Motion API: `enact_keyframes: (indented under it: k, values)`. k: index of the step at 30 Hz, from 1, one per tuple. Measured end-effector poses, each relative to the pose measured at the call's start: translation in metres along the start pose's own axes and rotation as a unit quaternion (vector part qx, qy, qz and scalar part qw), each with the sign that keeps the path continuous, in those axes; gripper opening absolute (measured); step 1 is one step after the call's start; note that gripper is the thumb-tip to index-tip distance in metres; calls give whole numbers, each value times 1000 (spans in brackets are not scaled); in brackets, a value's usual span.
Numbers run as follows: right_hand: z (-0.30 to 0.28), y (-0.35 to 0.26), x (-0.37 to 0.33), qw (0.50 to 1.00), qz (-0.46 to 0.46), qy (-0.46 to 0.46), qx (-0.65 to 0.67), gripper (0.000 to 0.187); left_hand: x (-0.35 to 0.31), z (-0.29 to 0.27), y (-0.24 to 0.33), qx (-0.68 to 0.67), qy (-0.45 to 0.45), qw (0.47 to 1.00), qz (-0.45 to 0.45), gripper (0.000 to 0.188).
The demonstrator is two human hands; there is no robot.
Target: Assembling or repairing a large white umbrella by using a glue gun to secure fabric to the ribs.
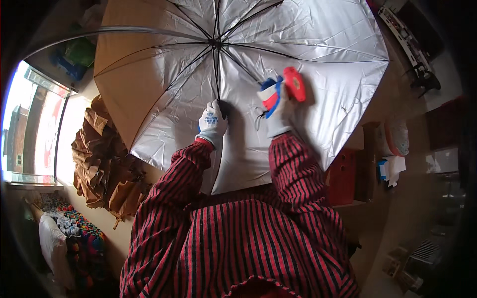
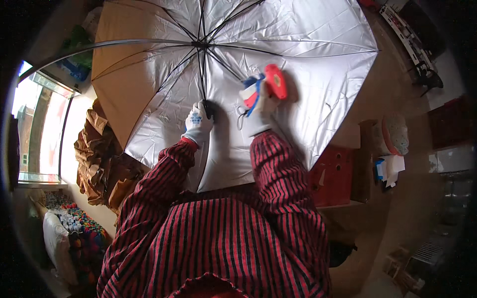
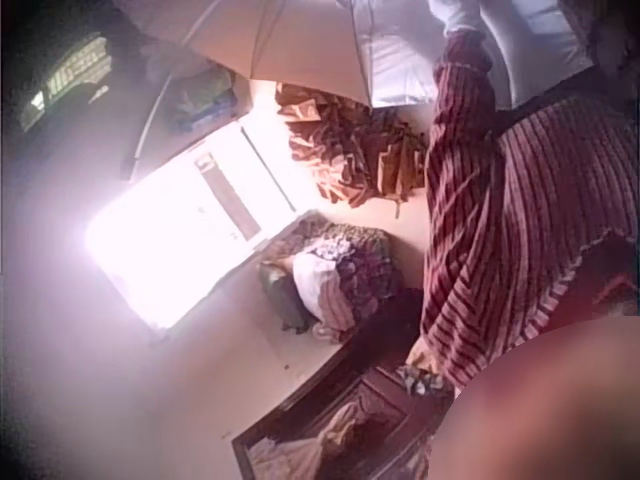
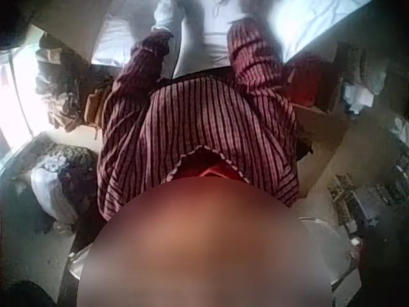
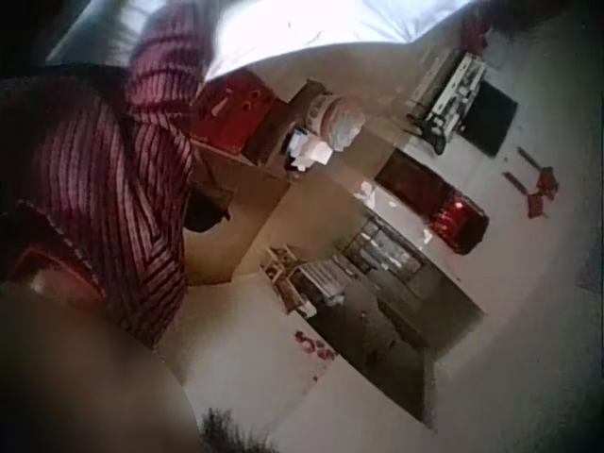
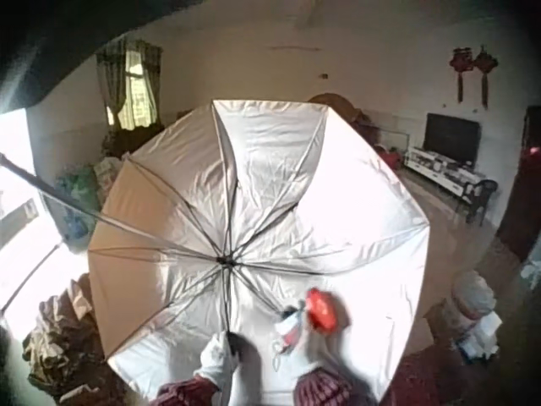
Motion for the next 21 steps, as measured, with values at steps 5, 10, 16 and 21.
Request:
enact_keyframes:
  k: [5,10,16,21]
  values:
    - [0,-19,11,998,-45,-32,2,25,-7,9,-15,-53,34,998,13,47]
    - [-18,12,7,974,-86,-126,-170,26,-1,7,-20,-56,-53,996,-38,55]
    - [-19,13,-4,947,-71,-201,-242,22,6,-1,-36,-95,-65,993,-13,52]
    - [-18,19,-4,961,-100,-171,-195,22,10,-12,-58,-127,-21,990,60,44]
Point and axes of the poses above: each hand's wrist, its own x-axis towards the middle knuckle, its own z-axis out of the palm, y = z × x, the point moved 1 cm from there along x, towards the middle knuckle, and after that the axes turned 2 degrees about y, right-handed, at the moved point
